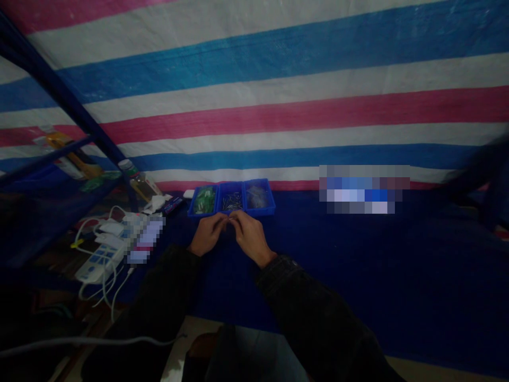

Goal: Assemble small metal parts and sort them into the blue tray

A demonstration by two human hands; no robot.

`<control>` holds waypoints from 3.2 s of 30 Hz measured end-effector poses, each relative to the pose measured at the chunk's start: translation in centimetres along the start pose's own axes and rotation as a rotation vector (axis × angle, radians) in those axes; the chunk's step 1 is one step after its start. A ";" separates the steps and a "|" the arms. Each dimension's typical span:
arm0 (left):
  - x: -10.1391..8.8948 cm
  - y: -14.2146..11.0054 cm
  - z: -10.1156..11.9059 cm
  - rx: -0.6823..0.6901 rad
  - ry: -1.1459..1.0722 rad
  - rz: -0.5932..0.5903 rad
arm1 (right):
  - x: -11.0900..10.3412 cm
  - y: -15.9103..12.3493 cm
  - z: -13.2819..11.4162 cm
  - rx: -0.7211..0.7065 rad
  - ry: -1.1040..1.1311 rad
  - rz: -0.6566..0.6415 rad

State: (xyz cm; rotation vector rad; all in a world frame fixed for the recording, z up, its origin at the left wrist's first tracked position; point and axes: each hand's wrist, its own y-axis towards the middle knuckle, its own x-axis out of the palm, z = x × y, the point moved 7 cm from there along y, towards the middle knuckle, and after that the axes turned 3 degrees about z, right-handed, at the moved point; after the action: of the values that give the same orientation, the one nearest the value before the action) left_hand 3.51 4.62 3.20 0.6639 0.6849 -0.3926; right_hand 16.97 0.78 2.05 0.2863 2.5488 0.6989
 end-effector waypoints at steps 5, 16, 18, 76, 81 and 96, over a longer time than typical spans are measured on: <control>0.2 0.0 0.0 0.002 0.000 -0.003 | 0.2 -0.1 0.7 0.020 -0.034 -0.007; 0.0 0.0 0.1 -0.004 -0.007 0.007 | 0.2 0.0 0.9 0.039 -0.075 -0.020; -0.1 0.1 0.0 -0.009 -0.012 0.026 | 0.2 -0.1 0.6 0.007 -0.049 -0.006; -0.3 0.0 -0.1 -0.029 0.000 0.026 | -0.8 0.1 0.9 0.056 -0.160 0.096; -0.6 0.0 0.0 -0.036 -0.003 0.035 | -1.2 0.1 0.6 0.076 -0.194 0.114; -1.0 0.1 -0.2 -0.070 -0.054 0.095 | -1.7 0.2 0.0 0.027 -0.009 0.133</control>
State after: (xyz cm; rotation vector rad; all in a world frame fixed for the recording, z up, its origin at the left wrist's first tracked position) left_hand 2.72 4.94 3.81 0.6150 0.6105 -0.2969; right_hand 18.44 0.39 2.81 0.4705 2.5500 0.7109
